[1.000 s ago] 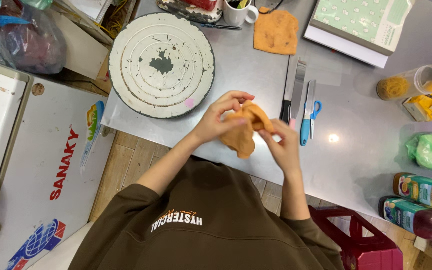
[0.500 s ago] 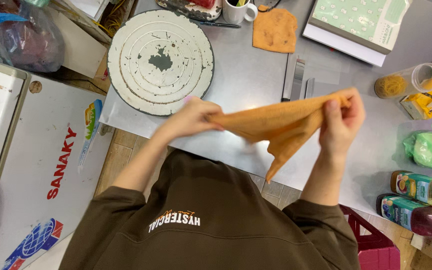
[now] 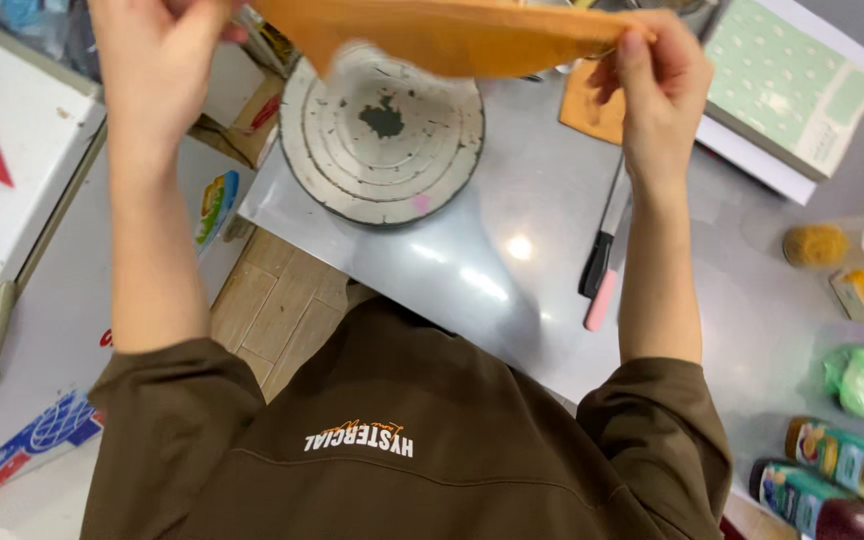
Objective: The person wipes a series of knives, a pair of scissors, and a turntable with a cloth, and also handles a small piece of dough.
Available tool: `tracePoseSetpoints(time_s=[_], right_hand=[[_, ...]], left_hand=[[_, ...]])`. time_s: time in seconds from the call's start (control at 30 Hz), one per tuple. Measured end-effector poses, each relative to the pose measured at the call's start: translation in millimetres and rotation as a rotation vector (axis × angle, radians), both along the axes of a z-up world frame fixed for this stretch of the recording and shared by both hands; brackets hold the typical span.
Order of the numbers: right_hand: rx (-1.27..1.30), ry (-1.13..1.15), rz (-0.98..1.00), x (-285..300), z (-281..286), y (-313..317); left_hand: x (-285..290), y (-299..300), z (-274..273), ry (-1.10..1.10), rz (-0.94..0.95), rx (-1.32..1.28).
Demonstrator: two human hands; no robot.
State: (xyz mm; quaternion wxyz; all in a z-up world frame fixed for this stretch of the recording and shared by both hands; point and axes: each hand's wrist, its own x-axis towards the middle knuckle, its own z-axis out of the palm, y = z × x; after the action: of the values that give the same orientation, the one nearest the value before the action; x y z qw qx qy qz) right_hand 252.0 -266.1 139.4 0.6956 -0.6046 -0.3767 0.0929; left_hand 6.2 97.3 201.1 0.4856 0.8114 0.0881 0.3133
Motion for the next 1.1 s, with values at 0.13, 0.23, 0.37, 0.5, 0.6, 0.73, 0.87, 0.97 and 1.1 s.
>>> tracePoseSetpoints(time_s=[0.13,0.23,0.37,0.5,0.6,0.73,0.87,0.97,1.1], right_hand=[[-0.17,-0.146,0.121,-31.1,-19.3,3.3],[-0.451,-0.043,0.265,-66.1,-46.0,-12.7],[-0.836,-0.104,0.346,-90.4,-77.5,-32.7],[-0.773,-0.032,0.294,-72.9,-100.8,-26.9],[-0.546,0.068,0.135,-39.5,-111.1,8.8],[-0.481,0.003,-0.062,-13.6,-119.7,53.3],[-0.754,-0.237,-0.158,-24.7,-139.1,48.2],[-0.894,0.189,-0.068,-34.9,-169.6,35.6],[-0.673,0.636,0.127,-46.9,-212.8,33.3]], left_hand=[[-70.0,-8.2,-25.8,0.185,-0.071,0.103],[-105.7,-25.2,-79.8,0.458,-0.061,0.053],[-131.9,-44.4,-146.1,0.685,-0.157,-0.338],[-124.6,-36.0,-159.8,0.696,-0.122,-0.313],[-82.7,-17.9,-149.6,0.641,0.092,-0.319],[-28.6,-10.2,-152.1,0.431,0.387,0.158],[-6.6,-38.0,-183.2,0.444,0.301,0.286],[4.1,-77.4,-215.8,0.383,0.06,0.474],[14.1,-118.8,-244.5,0.476,-0.044,0.678]])
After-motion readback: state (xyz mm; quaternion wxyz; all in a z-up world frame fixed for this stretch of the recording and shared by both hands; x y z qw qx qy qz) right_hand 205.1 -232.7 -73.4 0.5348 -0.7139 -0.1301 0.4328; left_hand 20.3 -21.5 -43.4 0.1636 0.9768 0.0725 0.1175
